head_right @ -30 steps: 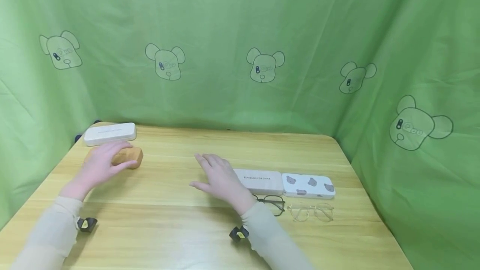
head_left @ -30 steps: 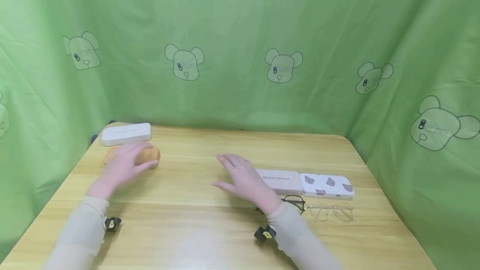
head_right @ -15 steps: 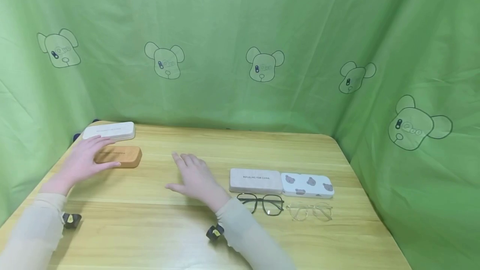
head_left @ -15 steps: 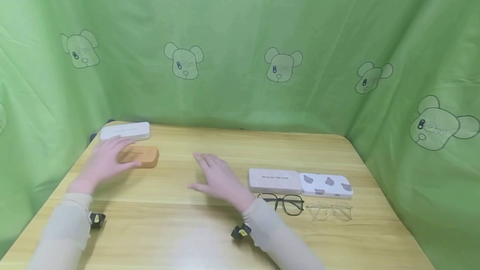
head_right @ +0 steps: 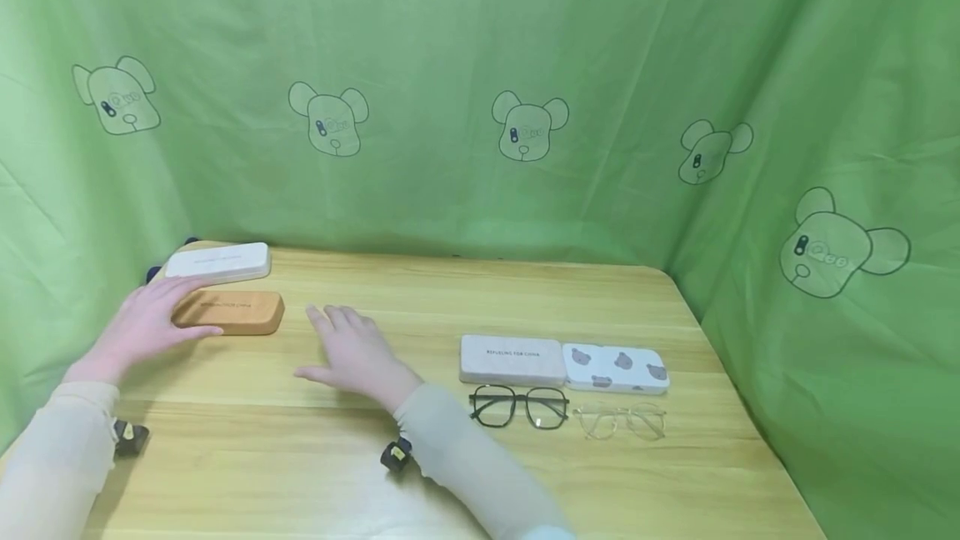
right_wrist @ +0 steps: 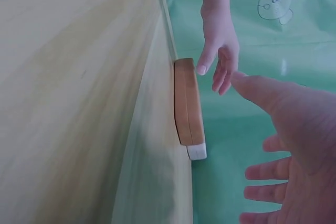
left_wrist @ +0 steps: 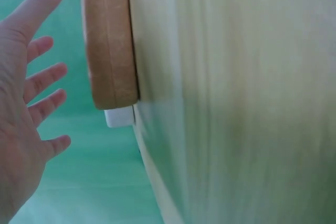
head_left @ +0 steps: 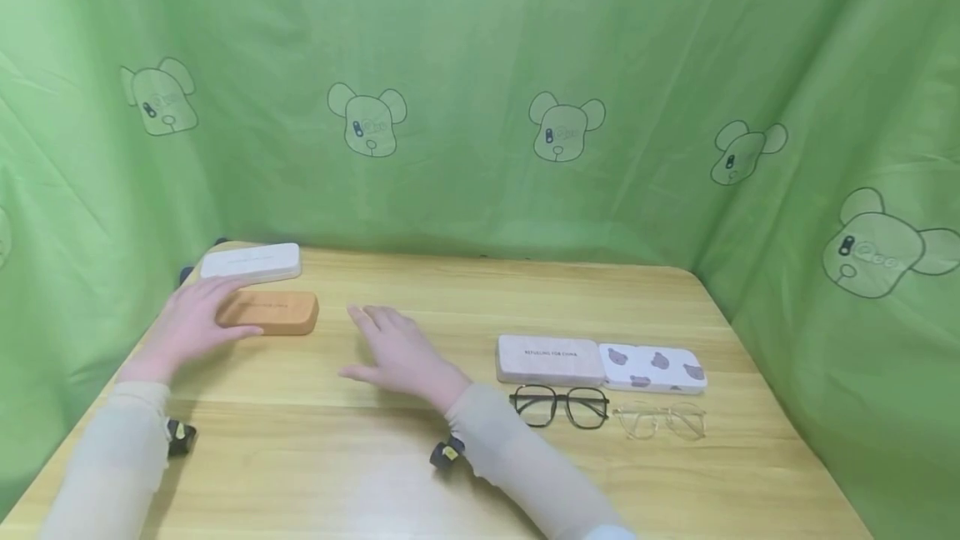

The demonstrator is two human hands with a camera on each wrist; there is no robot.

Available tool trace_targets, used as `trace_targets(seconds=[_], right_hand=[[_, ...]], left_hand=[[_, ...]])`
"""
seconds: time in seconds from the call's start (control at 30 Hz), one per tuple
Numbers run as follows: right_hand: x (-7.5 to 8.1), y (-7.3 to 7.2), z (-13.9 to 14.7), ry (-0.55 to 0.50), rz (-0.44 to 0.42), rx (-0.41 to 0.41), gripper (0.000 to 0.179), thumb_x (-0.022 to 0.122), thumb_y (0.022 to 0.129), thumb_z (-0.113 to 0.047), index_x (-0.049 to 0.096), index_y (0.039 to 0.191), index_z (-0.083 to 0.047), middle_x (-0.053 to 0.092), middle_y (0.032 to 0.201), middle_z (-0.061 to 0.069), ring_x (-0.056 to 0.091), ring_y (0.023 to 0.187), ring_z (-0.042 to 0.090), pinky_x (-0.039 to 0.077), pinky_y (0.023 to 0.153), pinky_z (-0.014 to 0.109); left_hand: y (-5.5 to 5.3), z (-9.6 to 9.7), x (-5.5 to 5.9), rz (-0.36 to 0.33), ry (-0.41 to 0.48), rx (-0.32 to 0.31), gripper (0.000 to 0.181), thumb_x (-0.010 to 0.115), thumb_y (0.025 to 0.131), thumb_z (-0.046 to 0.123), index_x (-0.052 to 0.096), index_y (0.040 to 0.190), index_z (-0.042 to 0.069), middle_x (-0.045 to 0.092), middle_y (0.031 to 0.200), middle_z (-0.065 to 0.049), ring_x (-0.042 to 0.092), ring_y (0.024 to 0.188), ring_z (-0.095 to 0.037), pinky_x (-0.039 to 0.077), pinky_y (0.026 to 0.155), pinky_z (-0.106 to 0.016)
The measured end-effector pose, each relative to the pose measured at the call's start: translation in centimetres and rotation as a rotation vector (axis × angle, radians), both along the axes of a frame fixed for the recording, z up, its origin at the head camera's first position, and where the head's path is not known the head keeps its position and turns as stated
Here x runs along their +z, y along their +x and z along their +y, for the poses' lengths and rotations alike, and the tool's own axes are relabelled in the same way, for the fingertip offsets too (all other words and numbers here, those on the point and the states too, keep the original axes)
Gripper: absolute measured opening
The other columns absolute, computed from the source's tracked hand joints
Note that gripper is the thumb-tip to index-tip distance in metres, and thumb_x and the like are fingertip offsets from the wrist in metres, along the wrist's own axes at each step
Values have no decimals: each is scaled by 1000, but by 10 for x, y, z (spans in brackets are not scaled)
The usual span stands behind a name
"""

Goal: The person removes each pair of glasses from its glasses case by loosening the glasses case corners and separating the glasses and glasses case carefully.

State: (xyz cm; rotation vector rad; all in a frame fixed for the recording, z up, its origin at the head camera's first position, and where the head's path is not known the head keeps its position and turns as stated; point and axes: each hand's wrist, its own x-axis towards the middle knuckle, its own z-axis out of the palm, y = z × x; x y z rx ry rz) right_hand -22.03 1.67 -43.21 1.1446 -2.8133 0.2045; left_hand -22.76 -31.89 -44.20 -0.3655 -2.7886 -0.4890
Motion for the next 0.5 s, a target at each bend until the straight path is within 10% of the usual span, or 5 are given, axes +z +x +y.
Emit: trace_targets(seconds=[0.5], right_hand=[[-2,-15,-52,33,-27,8,95,53,87,-68,16,157,-15,35,156,13,38,143,31,39,114,47]], left_hand=[[-8,-11,2,-180,-76,48,96,75,71,63,40,147,15,40,149,-25,34,134,-51,22,101,-79]])
